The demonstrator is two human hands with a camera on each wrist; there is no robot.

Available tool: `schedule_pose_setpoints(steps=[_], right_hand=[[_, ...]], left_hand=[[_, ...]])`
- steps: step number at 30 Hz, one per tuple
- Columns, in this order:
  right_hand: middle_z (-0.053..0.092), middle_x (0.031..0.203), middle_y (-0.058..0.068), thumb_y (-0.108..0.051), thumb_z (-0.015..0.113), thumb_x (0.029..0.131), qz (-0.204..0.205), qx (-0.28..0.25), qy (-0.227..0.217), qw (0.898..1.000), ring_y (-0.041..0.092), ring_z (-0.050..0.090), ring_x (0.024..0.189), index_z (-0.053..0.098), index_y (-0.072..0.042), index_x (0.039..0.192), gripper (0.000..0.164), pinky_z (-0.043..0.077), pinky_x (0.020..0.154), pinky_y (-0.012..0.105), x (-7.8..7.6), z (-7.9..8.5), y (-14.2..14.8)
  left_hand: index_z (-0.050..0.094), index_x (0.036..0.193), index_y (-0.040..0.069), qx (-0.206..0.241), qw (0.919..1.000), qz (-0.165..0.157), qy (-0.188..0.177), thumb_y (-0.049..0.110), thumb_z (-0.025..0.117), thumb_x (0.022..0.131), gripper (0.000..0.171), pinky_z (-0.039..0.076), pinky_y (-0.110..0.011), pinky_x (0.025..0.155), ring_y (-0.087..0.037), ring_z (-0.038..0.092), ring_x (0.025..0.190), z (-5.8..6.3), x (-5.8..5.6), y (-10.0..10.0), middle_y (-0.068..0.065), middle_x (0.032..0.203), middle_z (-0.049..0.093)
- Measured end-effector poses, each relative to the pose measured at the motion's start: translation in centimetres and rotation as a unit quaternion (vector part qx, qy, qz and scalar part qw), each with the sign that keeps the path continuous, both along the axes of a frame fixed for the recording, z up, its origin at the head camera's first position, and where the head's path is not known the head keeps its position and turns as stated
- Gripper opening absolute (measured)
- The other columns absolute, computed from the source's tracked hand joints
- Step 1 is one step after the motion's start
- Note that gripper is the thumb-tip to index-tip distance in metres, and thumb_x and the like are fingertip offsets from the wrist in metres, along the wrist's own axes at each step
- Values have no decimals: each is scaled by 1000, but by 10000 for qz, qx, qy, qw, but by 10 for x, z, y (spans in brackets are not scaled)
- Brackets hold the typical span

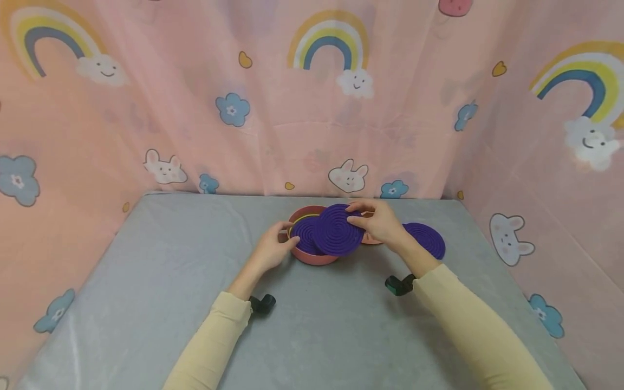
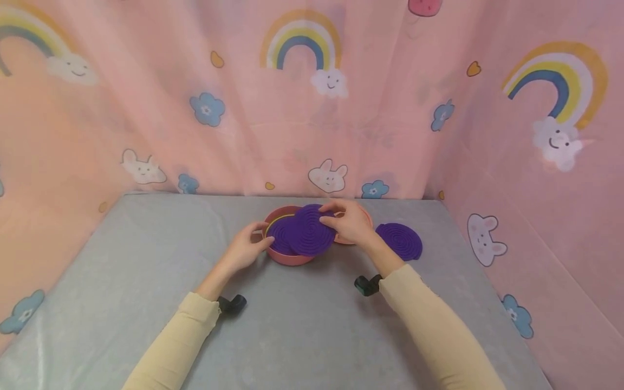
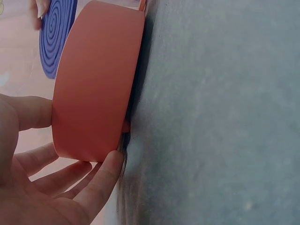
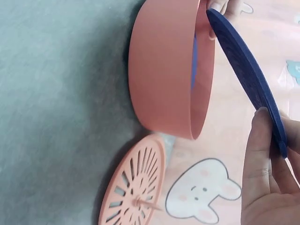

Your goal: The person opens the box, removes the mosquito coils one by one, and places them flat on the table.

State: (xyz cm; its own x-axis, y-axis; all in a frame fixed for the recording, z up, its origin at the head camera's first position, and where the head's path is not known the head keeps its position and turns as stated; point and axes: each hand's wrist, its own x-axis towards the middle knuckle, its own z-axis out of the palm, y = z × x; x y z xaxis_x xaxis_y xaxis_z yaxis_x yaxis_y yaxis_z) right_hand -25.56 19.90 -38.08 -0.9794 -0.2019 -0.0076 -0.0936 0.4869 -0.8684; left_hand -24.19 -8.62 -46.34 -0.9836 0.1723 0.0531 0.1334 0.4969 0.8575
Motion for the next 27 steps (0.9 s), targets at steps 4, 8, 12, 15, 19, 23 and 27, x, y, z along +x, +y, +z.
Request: schedule_pose_setpoints(steps=[4, 8, 12, 15, 19, 23, 27], right_hand=[[62, 135, 11, -16, 72, 97, -199, -8, -186, 9996, 28, 57, 107, 71, -9, 124, 28, 56, 80, 35, 5, 0, 9], [63, 129, 15, -17, 73, 96, -265, 44, -195, 9994, 27, 60, 102, 71, -7, 124, 29, 58, 70, 31, 12, 1, 20], [61, 135, 15, -17, 72, 96, -245, 187, -131, 9994, 30, 61, 105, 70, -6, 124, 30, 58, 74, 35, 18, 1, 30], [61, 136, 13, -19, 72, 97, -297, 389, -136, 9987, 32, 60, 113, 70, -7, 124, 30, 55, 81, 35, 22, -1, 39], [63, 134, 13, -22, 72, 97, -375, 584, -130, 9975, 34, 59, 119, 70, -8, 124, 30, 52, 89, 38, 28, -4, 52], [64, 133, 15, -25, 73, 97, -484, 731, -21, 9961, 36, 58, 120, 70, -8, 125, 34, 53, 89, 38, 35, -7, 67], [62, 133, 18, -24, 72, 97, -576, 657, 87, 9961, 31, 61, 115, 69, -4, 126, 36, 54, 84, 28, 40, -11, 84]], left_hand=[[57, 142, 9, 27, 10000, -7, -1, 26, 68, 98, 48, 49, -51, 99, -32, 59, 124, -1, 0, -1, -16, 144, 55], [56, 142, 8, 28, 10000, -5, 17, 26, 68, 98, 48, 50, -51, 99, -32, 59, 123, -1, 0, -1, -16, 144, 55], [57, 142, 9, 18, 10000, 32, -18, 26, 69, 98, 48, 49, -50, 99, -32, 59, 124, -1, 0, 0, -15, 144, 55], [57, 141, 9, 14, 10000, 39, -11, 26, 69, 98, 48, 50, -50, 99, -32, 59, 124, -1, 0, 0, -16, 144, 55], [56, 142, 9, 17, 10000, 28, -14, 26, 68, 98, 49, 49, -51, 99, -32, 59, 124, 0, 0, 0, -16, 144, 55], [56, 142, 9, 10, 10000, 19, -55, 26, 69, 98, 49, 48, -51, 101, -32, 57, 126, 1, 0, 0, -16, 145, 54], [56, 142, 9, 17, 10000, 9, -75, 26, 69, 98, 49, 47, -52, 102, -33, 56, 127, 2, 1, -1, -16, 145, 54]])
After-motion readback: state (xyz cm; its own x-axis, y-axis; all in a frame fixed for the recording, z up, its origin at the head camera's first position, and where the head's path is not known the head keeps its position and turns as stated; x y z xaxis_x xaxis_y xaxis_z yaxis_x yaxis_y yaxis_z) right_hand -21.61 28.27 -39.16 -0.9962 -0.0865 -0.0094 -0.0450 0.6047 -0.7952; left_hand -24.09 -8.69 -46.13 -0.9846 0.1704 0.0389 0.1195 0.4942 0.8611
